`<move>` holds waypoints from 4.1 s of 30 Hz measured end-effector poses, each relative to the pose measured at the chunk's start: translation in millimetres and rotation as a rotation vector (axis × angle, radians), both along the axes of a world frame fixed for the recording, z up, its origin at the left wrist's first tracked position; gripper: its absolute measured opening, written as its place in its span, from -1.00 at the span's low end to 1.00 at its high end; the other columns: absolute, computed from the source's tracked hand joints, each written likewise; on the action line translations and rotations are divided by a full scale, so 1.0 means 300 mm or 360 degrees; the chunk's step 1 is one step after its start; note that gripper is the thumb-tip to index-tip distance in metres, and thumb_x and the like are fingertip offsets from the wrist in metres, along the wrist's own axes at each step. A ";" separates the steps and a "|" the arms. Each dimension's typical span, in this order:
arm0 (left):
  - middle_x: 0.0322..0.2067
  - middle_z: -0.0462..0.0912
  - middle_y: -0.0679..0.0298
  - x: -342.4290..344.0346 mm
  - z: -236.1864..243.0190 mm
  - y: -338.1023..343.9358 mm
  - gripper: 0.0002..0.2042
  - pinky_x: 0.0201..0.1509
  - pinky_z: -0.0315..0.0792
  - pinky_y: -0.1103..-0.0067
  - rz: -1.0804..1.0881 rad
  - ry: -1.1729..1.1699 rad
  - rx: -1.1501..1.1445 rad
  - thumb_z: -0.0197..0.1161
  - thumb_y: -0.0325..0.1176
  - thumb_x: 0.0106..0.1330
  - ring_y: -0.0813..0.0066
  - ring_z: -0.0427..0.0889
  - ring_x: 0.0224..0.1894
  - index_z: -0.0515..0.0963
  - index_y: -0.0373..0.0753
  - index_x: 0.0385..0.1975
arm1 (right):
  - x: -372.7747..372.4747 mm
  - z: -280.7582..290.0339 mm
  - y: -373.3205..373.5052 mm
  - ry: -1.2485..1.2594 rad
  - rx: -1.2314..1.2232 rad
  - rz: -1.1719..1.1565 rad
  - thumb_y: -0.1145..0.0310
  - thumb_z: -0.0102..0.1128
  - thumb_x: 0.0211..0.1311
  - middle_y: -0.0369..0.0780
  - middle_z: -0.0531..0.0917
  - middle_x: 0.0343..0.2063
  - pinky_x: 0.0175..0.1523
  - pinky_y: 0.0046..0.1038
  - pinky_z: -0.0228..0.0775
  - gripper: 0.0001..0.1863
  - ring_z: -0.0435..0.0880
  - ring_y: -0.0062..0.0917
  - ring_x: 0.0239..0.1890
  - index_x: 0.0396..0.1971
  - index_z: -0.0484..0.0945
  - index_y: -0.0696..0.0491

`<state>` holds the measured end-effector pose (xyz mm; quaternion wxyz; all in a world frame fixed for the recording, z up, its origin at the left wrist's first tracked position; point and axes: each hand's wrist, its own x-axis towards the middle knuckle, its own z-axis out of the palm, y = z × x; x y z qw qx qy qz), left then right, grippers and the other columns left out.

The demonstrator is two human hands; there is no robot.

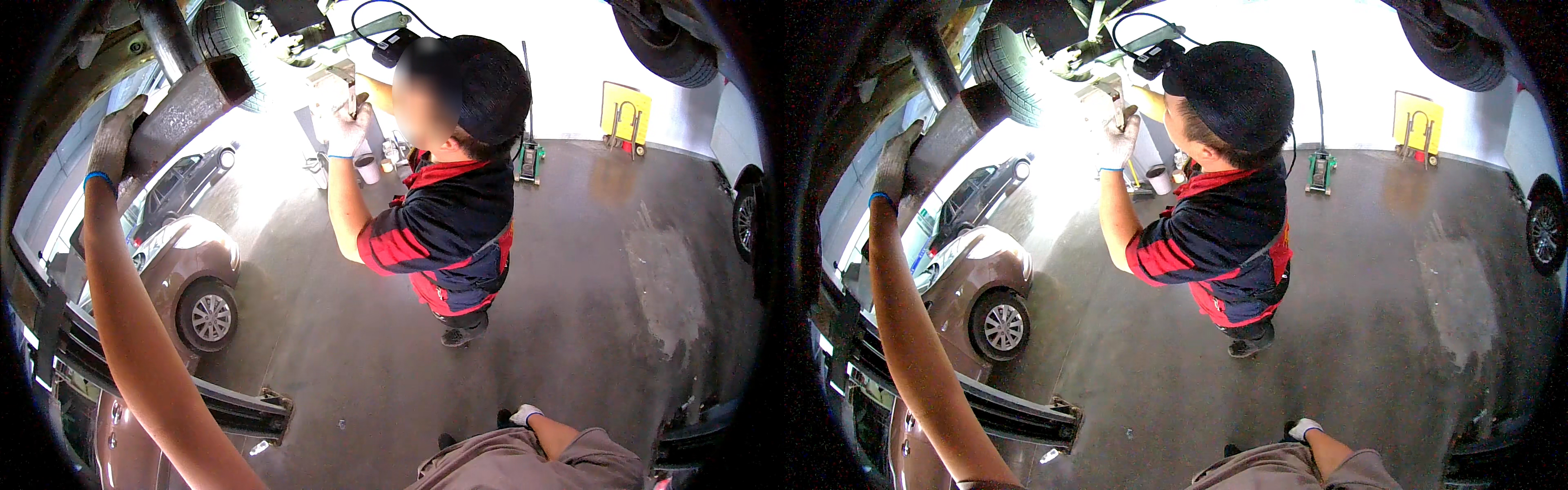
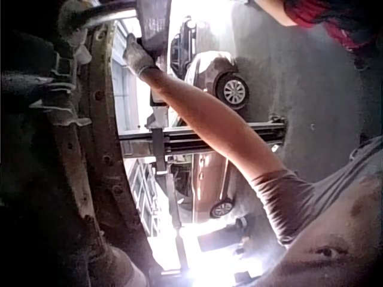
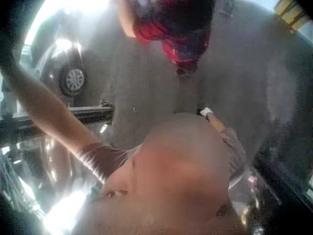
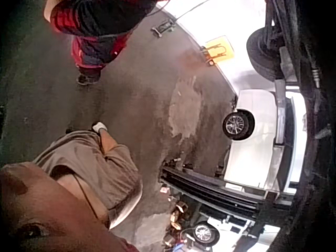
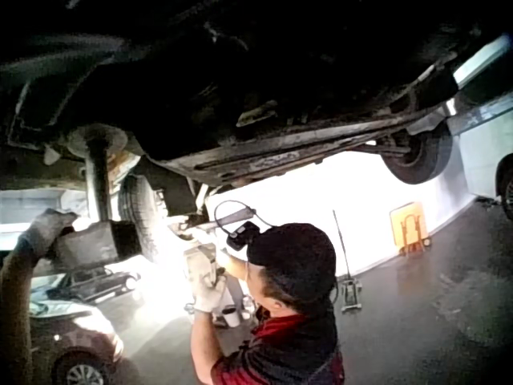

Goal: The person shines a light on the wheel assembly beneath a raised vehicle and takes off gloves.

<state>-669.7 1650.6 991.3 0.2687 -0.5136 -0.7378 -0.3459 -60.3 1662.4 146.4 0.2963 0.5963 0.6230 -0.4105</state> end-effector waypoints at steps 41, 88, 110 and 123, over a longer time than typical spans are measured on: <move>-0.34 0.65 0.04 -0.013 0.013 0.018 -0.42 -0.27 0.46 0.43 -0.0007 -0.0469 0.0106 0.18 0.12 0.20 0.27 0.62 -0.38 0.58 -0.39 -0.14 | 0.002 -0.007 -0.016 -0.0001 -0.0009 0.0027 0.01 0.20 -0.03 -0.03 0.58 0.03 0.16 -0.25 0.38 -0.44 0.55 -0.16 0.09 -0.04 0.61 0.03; -0.12 0.64 0.02 0.025 0.035 -0.005 -0.52 -0.01 0.40 0.49 0.0221 -0.0492 -0.0061 0.09 -0.01 0.30 0.30 0.63 -0.14 0.54 -0.34 -0.03 | -0.013 0.057 -0.019 0.0021 -0.0021 -0.0008 0.01 0.17 -0.03 0.01 0.56 0.04 0.17 -0.24 0.37 -0.40 0.53 -0.13 0.12 -0.02 0.59 0.09; -0.04 0.60 0.13 -0.059 -0.045 -0.044 -0.39 0.10 0.32 0.59 0.0045 0.0142 -0.0193 0.07 0.10 0.28 0.40 0.54 -0.05 0.50 -0.34 0.09 | -0.043 -0.016 -0.017 0.0007 -0.0040 0.0033 0.02 0.17 -0.05 0.00 0.55 0.07 0.18 -0.24 0.37 -0.38 0.52 -0.16 0.13 0.01 0.57 0.08; -0.02 0.58 -0.06 0.003 -0.193 -0.232 -0.54 0.13 0.37 0.43 0.0150 0.0090 -0.0150 0.04 -0.14 0.32 0.15 0.60 -0.02 0.43 -0.30 0.11 | -0.032 -0.191 -0.208 -0.0009 -0.0025 0.0029 0.01 0.18 -0.04 -0.01 0.55 0.06 0.18 -0.24 0.37 -0.39 0.52 -0.15 0.13 0.01 0.57 0.06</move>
